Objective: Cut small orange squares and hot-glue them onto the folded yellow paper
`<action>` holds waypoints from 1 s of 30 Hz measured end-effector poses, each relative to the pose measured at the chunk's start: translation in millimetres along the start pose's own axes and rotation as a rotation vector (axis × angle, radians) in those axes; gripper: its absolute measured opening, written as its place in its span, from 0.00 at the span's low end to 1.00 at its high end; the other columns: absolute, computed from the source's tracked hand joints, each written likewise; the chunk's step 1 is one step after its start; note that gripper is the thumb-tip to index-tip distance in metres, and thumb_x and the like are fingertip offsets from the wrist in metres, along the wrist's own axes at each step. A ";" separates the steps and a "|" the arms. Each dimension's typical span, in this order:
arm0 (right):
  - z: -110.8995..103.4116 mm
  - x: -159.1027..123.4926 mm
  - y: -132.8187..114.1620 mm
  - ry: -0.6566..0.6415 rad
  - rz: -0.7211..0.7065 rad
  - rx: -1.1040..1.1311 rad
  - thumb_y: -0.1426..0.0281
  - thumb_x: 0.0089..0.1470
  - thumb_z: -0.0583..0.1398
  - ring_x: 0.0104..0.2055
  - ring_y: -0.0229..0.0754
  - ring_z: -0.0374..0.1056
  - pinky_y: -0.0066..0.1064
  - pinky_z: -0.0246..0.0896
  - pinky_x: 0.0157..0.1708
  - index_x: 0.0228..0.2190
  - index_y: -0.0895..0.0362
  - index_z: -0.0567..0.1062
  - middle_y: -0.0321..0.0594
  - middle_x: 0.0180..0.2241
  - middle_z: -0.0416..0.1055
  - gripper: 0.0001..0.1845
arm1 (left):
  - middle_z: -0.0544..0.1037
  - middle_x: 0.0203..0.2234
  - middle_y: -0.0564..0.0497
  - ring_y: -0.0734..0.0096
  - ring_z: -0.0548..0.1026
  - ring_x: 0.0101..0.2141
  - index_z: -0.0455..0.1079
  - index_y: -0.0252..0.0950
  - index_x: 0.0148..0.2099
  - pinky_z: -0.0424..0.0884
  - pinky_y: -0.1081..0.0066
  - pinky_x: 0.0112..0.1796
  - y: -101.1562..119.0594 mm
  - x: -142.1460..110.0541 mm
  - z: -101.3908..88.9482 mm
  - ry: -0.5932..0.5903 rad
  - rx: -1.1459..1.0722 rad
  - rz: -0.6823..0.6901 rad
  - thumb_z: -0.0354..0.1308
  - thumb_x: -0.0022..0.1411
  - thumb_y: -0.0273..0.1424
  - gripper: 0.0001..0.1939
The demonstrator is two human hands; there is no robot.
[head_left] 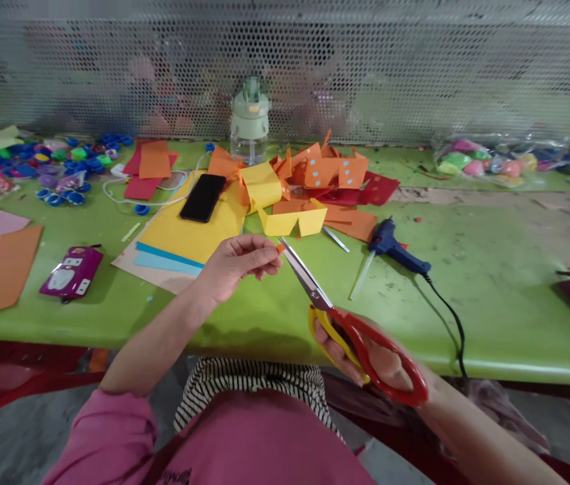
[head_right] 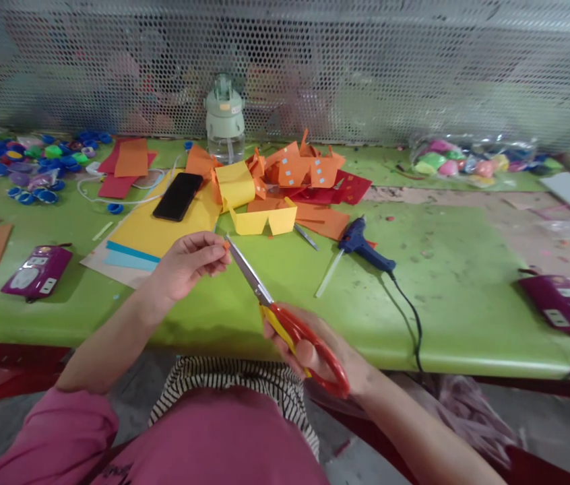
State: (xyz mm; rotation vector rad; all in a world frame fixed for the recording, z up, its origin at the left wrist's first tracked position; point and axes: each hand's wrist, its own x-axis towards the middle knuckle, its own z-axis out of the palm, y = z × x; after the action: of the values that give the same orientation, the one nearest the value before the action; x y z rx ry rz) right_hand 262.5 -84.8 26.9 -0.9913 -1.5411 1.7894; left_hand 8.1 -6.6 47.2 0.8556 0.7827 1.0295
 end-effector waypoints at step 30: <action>10.3 -2.4 -45.5 -0.175 0.016 -0.335 0.31 0.50 0.47 0.27 0.37 0.60 0.31 0.61 0.28 0.41 0.54 0.70 0.38 0.31 0.65 0.41 | 0.81 0.21 0.55 0.79 0.77 0.21 0.78 0.36 0.27 0.70 0.82 0.21 -4.8 1.7 -1.8 -0.099 -0.291 -0.050 0.78 0.41 0.35 0.14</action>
State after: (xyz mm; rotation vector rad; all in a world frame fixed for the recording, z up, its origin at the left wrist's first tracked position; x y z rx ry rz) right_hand 253.4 -84.7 72.7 -1.0220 -1.9942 1.6996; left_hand 9.0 -5.9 41.9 0.6289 0.5510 1.0189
